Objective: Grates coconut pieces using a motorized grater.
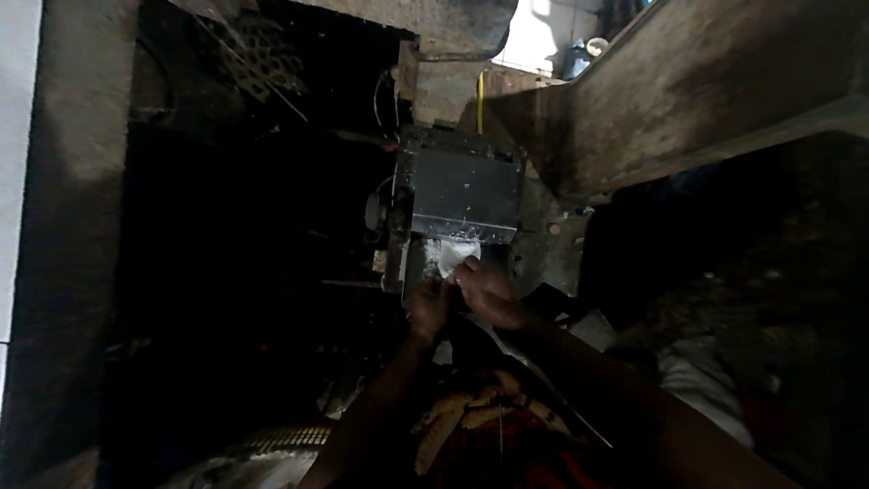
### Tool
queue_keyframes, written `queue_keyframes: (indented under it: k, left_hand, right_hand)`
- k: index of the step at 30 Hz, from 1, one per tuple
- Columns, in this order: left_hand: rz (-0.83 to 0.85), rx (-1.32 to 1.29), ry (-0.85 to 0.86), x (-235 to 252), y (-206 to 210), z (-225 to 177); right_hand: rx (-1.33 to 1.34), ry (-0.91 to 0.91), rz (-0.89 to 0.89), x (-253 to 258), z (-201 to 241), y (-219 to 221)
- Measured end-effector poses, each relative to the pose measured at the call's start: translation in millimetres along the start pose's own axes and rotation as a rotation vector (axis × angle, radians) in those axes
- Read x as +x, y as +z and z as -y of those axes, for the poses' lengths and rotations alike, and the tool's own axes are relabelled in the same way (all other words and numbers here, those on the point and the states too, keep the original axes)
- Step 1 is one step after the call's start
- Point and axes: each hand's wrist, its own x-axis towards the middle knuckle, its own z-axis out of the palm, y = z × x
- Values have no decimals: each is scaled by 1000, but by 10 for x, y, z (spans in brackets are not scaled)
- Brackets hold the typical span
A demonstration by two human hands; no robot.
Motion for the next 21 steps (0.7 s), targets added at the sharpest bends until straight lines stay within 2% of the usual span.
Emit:
queue_keyframes:
  k: [14, 18, 21]
  left_hand:
    - [-47, -26, -138, 103, 48, -97]
    - [96, -187, -134, 138, -7, -3]
    - [220, -432, -61, 26, -87, 17]
  right_hand:
    - [-9, 11, 26, 128, 25, -33]
    - [56, -7, 8, 42, -50, -38]
    - [169, -89, 51, -132, -262, -123]
